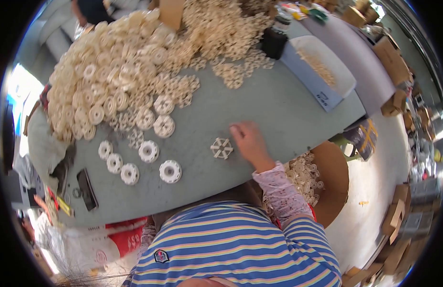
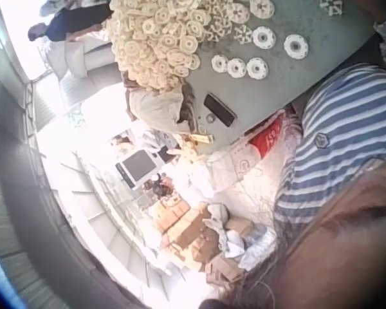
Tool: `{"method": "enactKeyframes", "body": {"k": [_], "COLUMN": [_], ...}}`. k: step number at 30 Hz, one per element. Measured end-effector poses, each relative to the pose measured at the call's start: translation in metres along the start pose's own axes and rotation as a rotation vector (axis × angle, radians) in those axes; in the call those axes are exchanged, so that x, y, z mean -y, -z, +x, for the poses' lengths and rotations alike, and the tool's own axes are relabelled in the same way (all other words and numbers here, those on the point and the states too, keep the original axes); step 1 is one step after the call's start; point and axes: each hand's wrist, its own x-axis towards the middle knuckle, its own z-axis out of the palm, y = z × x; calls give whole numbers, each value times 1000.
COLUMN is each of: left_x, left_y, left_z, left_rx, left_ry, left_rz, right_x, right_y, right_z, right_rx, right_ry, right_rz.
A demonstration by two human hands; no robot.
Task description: The person assembles round plastic components by hand, inserting metal springs and spoke pieces into plastic bases and placing the assembled pieces into a box.
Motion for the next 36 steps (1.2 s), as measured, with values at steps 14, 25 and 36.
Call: {"method": "enactKeyframes", "body": {"k": [14,25,36], "left_x": [-266,-285,-279], "left_y": [55,-8,2], "left_z": [2,37,36], "left_rx": [109,293,491], "left_ry": [-316,-431,-189], "left_rz": [72,62,-443], "right_x": [47,52,125], "right_y": [-3,-1,-36], "right_z": [-17,-24,-34], "right_rx": [493,377,474], "right_ry": [202,85,272], "right_rz": [102,80,225]}}
